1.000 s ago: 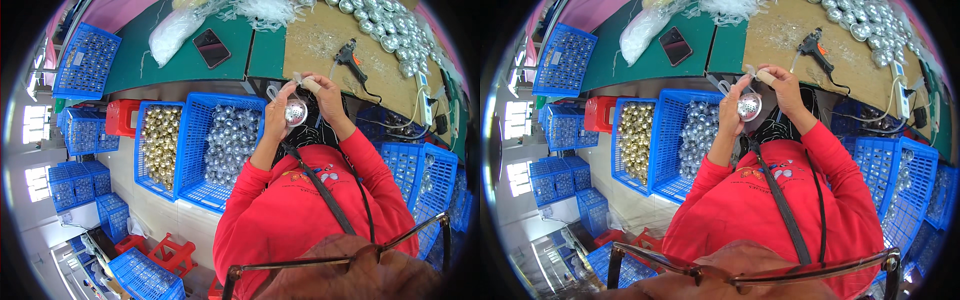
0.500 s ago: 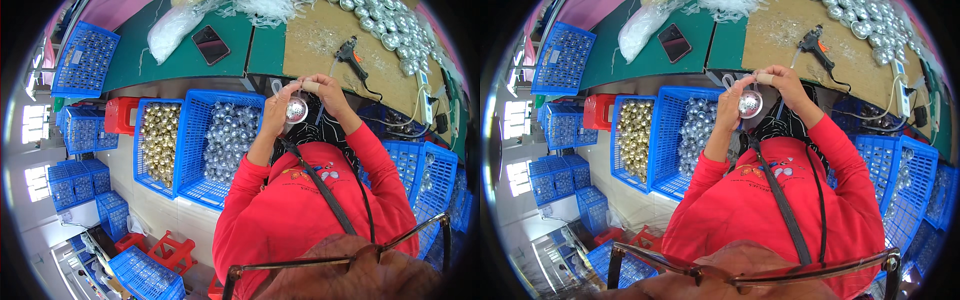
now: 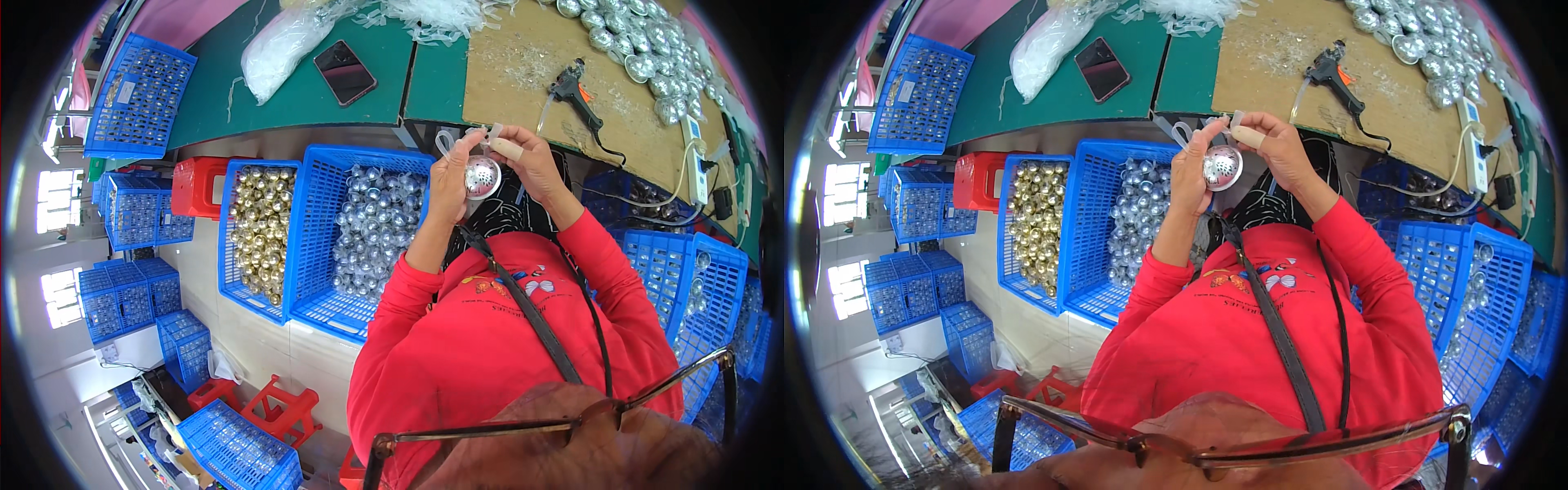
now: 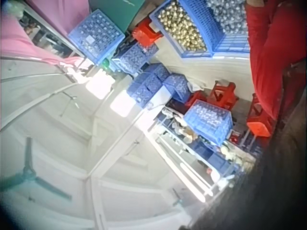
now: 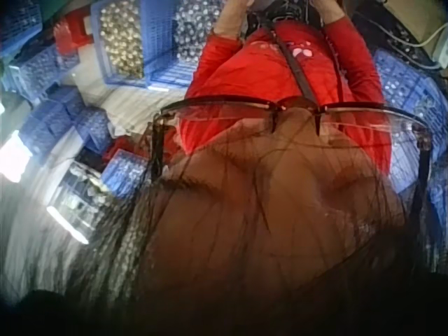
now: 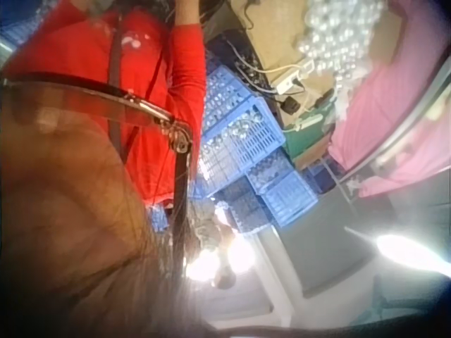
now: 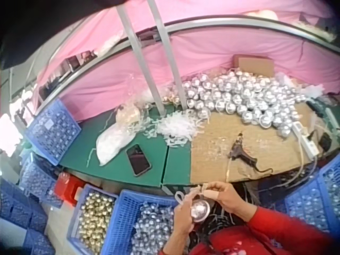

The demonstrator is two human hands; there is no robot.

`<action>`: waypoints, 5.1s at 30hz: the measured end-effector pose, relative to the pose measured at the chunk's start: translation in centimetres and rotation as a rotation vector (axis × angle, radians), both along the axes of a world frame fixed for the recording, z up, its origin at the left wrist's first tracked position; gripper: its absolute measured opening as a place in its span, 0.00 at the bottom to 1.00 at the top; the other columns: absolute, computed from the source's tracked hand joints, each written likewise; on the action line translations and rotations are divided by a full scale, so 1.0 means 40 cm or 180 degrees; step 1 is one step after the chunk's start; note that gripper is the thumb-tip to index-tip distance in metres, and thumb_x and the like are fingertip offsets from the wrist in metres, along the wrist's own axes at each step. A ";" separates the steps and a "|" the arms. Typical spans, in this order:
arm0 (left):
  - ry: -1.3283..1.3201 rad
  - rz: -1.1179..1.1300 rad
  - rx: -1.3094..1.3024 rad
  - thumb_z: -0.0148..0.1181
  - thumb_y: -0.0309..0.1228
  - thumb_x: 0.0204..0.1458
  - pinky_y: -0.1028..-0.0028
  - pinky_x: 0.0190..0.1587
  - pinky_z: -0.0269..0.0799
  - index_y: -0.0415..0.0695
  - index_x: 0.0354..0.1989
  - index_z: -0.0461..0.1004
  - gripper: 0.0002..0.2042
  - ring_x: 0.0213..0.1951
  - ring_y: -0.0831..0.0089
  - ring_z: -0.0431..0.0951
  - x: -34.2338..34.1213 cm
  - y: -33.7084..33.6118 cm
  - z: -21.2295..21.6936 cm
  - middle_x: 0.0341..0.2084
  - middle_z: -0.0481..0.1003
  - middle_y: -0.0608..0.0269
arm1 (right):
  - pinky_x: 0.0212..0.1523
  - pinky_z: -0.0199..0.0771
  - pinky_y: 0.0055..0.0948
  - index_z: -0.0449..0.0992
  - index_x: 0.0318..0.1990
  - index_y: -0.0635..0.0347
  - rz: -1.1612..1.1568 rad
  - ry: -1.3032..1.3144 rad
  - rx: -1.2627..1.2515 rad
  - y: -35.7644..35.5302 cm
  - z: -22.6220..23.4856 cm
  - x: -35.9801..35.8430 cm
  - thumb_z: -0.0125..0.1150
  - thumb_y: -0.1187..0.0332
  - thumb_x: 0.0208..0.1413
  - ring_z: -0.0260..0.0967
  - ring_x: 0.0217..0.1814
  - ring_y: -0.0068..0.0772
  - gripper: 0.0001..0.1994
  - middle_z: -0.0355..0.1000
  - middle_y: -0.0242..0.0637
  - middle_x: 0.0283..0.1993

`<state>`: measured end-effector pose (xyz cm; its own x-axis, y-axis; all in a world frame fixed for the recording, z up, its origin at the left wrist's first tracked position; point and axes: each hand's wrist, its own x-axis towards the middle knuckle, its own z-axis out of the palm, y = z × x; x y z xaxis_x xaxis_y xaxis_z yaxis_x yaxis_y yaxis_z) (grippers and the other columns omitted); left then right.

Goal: The person picks up ornament baubles and plastic loops, applies hot glue onto the baubles using a glue gun, and attaches the loops onto each bauble by hand.

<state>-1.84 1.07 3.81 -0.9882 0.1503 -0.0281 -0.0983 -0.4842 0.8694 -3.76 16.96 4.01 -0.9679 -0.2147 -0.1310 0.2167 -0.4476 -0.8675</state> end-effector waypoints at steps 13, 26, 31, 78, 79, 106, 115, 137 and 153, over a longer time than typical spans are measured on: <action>0.0120 0.0053 0.0069 0.41 0.41 0.62 0.76 0.45 0.72 0.33 0.52 0.67 0.22 0.44 0.73 0.74 0.013 0.006 -0.012 0.53 0.68 0.54 | 0.40 0.68 0.22 0.76 0.38 0.64 -0.0434 -0.0283 -0.0543 -0.014 -0.026 0.007 0.61 0.73 0.51 0.69 0.38 0.22 0.07 0.74 0.34 0.38; 0.0374 0.0305 -0.0522 0.44 0.40 0.61 0.77 0.50 0.67 0.34 0.52 0.69 0.21 0.49 0.75 0.71 -0.015 -0.010 -0.052 0.51 0.70 0.57 | 0.54 0.59 0.29 0.76 0.26 0.64 0.0202 0.0569 0.0366 0.044 0.099 0.091 0.59 0.76 0.41 0.63 0.56 0.30 0.03 0.60 0.47 0.62; 0.0397 0.0418 -0.0528 0.45 0.40 0.61 0.75 0.55 0.62 0.33 0.47 0.72 0.20 0.51 0.73 0.69 -0.015 0.013 -0.043 0.48 0.72 0.56 | 0.48 0.63 0.26 0.77 0.25 0.65 0.0424 0.0389 0.0576 -0.007 0.096 0.122 0.60 0.76 0.40 0.65 0.52 0.27 0.03 0.54 0.47 0.65; 0.0614 0.0601 -0.0679 0.44 0.41 0.62 0.79 0.45 0.66 0.39 0.46 0.73 0.18 0.43 0.79 0.70 0.023 0.006 -0.070 0.45 0.72 0.64 | 0.53 0.65 0.28 0.75 0.33 0.66 -0.0318 0.0606 0.0443 -0.084 -0.002 0.122 0.62 0.78 0.48 0.65 0.52 0.29 0.05 0.67 0.42 0.53; 0.0614 0.0602 -0.0680 0.44 0.41 0.62 0.79 0.45 0.66 0.39 0.46 0.73 0.18 0.43 0.79 0.70 0.025 0.003 -0.069 0.45 0.72 0.64 | 0.53 0.65 0.28 0.75 0.33 0.66 -0.0317 0.0606 0.0443 -0.084 -0.003 0.121 0.62 0.78 0.48 0.65 0.52 0.29 0.05 0.67 0.42 0.53; 0.0698 -0.0357 -0.0114 0.42 0.26 0.45 0.70 0.56 0.62 0.36 0.63 0.55 0.30 0.56 0.65 0.65 0.049 -0.040 -0.076 0.57 0.61 0.52 | 0.48 0.65 0.22 0.72 0.34 0.64 -0.0447 0.0955 0.0632 -0.089 -0.002 0.128 0.61 0.79 0.48 0.64 0.49 0.23 0.06 0.67 0.37 0.49; 0.0772 -0.0181 0.0400 0.47 0.26 0.42 0.66 0.51 0.68 0.42 0.67 0.40 0.39 0.52 0.61 0.68 0.048 -0.037 -0.074 0.60 0.54 0.51 | 0.47 0.67 0.23 0.66 0.43 0.63 -0.0578 0.0543 0.0592 -0.086 -0.009 0.123 0.62 0.79 0.46 0.66 0.46 0.25 0.16 0.65 0.37 0.47; 0.0496 -0.0583 0.0888 0.54 0.29 0.47 0.63 0.51 0.69 0.49 0.68 0.30 0.44 0.53 0.56 0.67 0.040 -0.061 -0.089 0.60 0.53 0.45 | 0.55 0.64 0.28 0.56 0.61 0.61 0.0606 0.0657 0.0829 -0.065 0.009 0.132 0.67 0.71 0.43 0.62 0.56 0.29 0.36 0.62 0.37 0.56; 0.0588 -0.0292 0.0655 0.57 0.23 0.38 0.66 0.51 0.71 0.48 0.68 0.34 0.47 0.53 0.59 0.66 0.032 -0.021 -0.078 0.57 0.57 0.47 | 0.58 0.61 0.28 0.59 0.59 0.63 0.0071 0.1039 0.1280 -0.077 -0.001 0.146 0.67 0.76 0.44 0.60 0.59 0.29 0.33 0.61 0.37 0.59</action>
<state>-0.57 0.22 0.67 -0.9558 0.2230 0.1915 0.0012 -0.6486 0.7611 2.08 13.87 3.96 -0.9679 -0.2304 0.1007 -0.0883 -0.0633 -0.9941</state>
